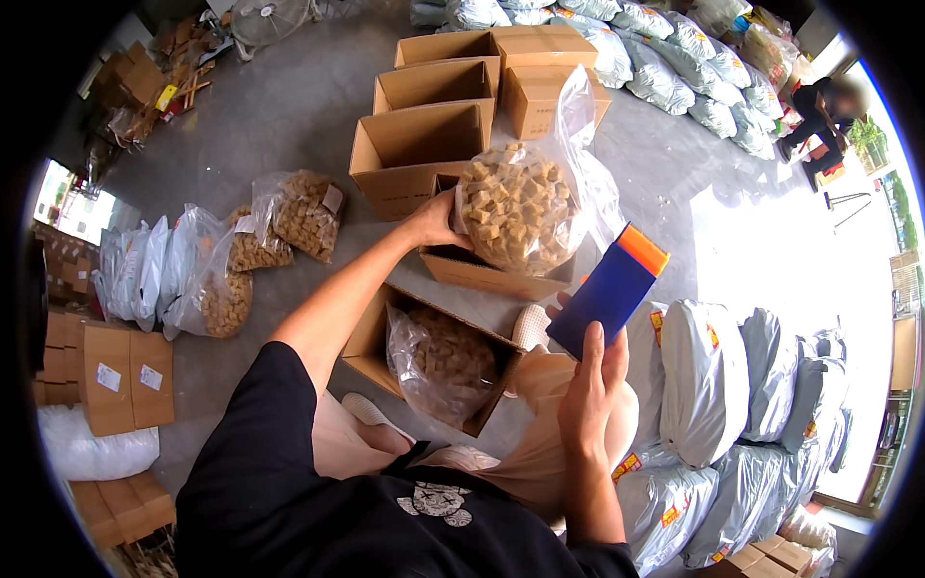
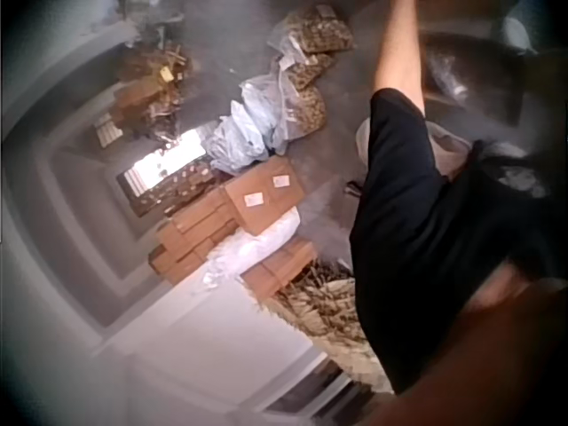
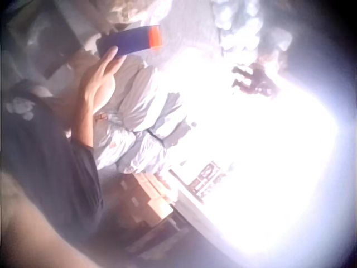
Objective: The person assembles cardboard boxes by folding the flaps and sealing them with a handheld tape dispenser, then places large plastic bags containing food items into the completed boxes.
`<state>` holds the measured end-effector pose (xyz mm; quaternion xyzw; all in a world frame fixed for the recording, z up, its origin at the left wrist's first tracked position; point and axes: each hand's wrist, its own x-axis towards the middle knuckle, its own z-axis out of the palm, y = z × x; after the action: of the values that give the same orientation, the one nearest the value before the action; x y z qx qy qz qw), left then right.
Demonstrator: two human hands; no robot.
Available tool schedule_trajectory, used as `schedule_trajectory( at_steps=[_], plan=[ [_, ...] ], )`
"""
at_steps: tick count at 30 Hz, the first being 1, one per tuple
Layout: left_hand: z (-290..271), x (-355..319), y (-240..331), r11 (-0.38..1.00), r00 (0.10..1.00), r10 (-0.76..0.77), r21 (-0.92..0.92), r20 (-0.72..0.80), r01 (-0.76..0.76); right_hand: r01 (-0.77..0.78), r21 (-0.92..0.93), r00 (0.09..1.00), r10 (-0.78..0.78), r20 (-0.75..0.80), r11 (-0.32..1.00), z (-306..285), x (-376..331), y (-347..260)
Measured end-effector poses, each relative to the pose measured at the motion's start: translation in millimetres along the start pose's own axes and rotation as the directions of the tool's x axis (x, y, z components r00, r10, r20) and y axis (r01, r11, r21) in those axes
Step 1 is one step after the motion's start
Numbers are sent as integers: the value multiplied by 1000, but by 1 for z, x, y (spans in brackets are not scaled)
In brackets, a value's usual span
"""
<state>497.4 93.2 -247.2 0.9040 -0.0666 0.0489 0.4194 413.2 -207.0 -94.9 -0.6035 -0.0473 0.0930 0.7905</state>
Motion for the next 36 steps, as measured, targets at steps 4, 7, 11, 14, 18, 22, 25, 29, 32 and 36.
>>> schedule_trajectory(
  at_steps=[4,7,11,14,18,22,25,29,32,36],
  plan=[
    [0,-13,25,938,969,-241,243,-46,245,-4,-3,999,4,46,1000,-1,4,4],
    [-4,-27,12,851,948,-320,438,-6,290,-8,-20,999,9,51,1000,0,2,9],
    [-3,-32,12,793,853,-404,591,331,147,-38,-37,997,41,68,999,2,3,9],
    [5,-40,7,752,788,-475,646,391,132,-30,-26,996,32,83,999,8,4,9],
    [4,-40,4,699,710,-541,711,450,82,2,-39,993,2,115,999,12,5,13],
    [21,-29,26,562,671,-584,824,456,-70,11,-76,994,-3,110,997,9,5,16],
    [40,-40,0,627,819,-419,777,391,-50,19,-77,991,-9,130,997,9,6,14],
    [13,-54,9,801,875,-332,595,354,63,25,-95,994,-15,111,995,4,6,14],
    [-28,-64,49,814,918,-317,565,239,134,-15,-50,996,20,87,999,5,5,8],
    [-62,-96,46,907,956,-274,358,103,221,-28,-52,996,32,77,998,16,3,9]
  ],
)
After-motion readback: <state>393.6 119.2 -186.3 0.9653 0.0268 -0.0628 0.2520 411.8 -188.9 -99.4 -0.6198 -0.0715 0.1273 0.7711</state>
